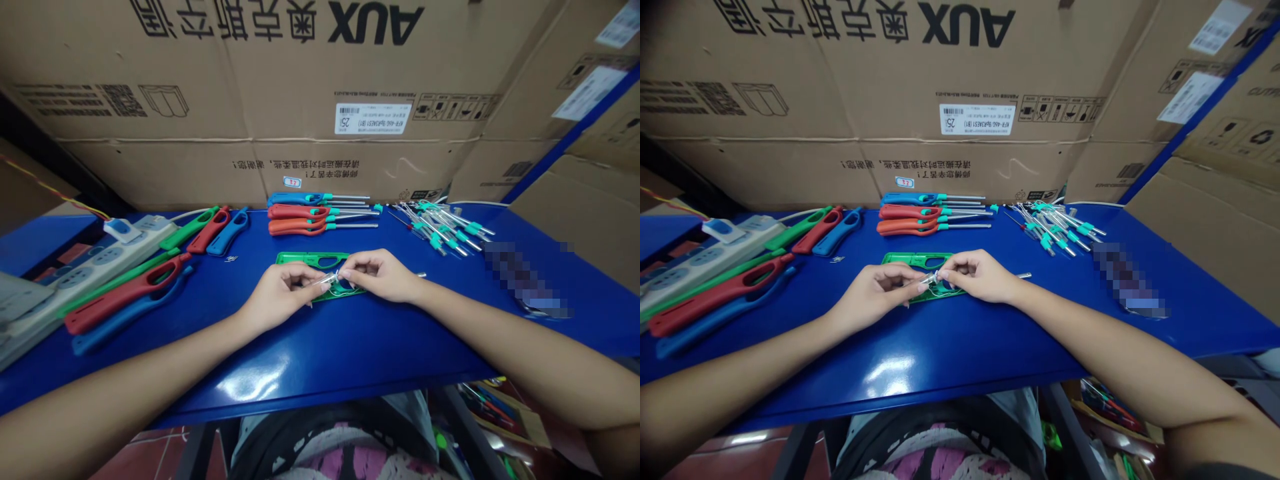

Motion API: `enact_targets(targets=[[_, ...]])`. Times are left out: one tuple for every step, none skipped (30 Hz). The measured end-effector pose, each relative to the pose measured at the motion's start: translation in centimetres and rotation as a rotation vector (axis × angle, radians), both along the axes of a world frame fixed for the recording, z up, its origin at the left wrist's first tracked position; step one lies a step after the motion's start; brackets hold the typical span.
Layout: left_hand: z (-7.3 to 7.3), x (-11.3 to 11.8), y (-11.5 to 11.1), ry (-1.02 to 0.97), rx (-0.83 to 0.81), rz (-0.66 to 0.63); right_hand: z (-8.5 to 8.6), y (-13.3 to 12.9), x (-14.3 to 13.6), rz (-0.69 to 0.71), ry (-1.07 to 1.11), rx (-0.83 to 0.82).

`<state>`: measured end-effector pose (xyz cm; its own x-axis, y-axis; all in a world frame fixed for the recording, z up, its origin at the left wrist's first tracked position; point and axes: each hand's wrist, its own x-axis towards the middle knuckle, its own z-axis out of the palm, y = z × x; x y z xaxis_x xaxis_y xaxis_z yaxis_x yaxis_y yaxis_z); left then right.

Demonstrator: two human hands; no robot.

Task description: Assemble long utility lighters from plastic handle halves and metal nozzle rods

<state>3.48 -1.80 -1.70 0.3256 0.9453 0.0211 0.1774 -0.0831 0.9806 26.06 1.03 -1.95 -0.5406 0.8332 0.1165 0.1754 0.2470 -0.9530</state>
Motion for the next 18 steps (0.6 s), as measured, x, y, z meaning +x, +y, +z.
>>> enact_targets(targets=[[0.05,0.01,-0.02,-0.001,-0.001,0.001,0.02,-0.02,-0.04,-0.001,0.002,0.003],[0.09,0.01,-0.03,-0.003,-0.003,0.001,0.04,-0.03,-0.07,-0.002,0.003,0.006],[0.13,0.00,-0.04,-0.005,-0.005,0.000,0.06,-0.04,-0.10,-0.004,0.004,0.008],[0.15,-0.02,-0.05,-0.008,-0.007,-0.001,0.09,-0.05,-0.12,-0.005,0.004,0.008],[0.16,-0.05,-0.05,-0.012,-0.010,-0.002,0.11,-0.05,-0.13,-0.006,0.006,0.008],[0.16,-0.07,-0.05,-0.015,-0.012,-0.002,0.13,-0.04,-0.13,-0.006,0.007,0.006],[0.16,-0.10,-0.03,-0.020,-0.015,-0.001,0.15,-0.04,-0.12,-0.006,0.010,0.005],[0.14,-0.12,-0.02,-0.024,-0.020,0.000,0.16,-0.03,-0.11,-0.008,0.012,0.004],[0.12,-0.13,-0.01,-0.028,-0.025,0.000,0.17,-0.02,-0.11,-0.010,0.011,0.002],[0.10,-0.14,0.00,-0.029,-0.028,-0.001,0.16,-0.02,-0.11,-0.012,0.010,0.001],[0.08,-0.14,0.00,-0.029,-0.030,-0.001,0.14,-0.02,-0.12,-0.016,0.009,0.002],[0.06,-0.12,0.00,-0.026,-0.030,0.001,0.12,-0.01,-0.14,-0.019,0.009,0.005],[0.05,-0.10,-0.02,-0.020,-0.028,0.002,0.08,-0.02,-0.17,-0.023,0.010,0.009],[0.04,-0.07,-0.04,-0.012,-0.024,0.004,0.04,-0.02,-0.21,-0.026,0.013,0.015],[0.04,-0.03,-0.07,-0.003,-0.016,0.006,0.00,-0.02,-0.24,-0.031,0.017,0.021],[0.04,0.02,-0.11,0.006,-0.007,0.010,-0.03,-0.03,-0.27,-0.034,0.020,0.025],[0.05,0.06,-0.15,0.016,0.004,0.014,-0.06,-0.04,-0.29,-0.039,0.020,0.027],[0.05,0.11,-0.19,0.025,0.015,0.018,-0.08,-0.05,-0.31,-0.043,0.019,0.026]])
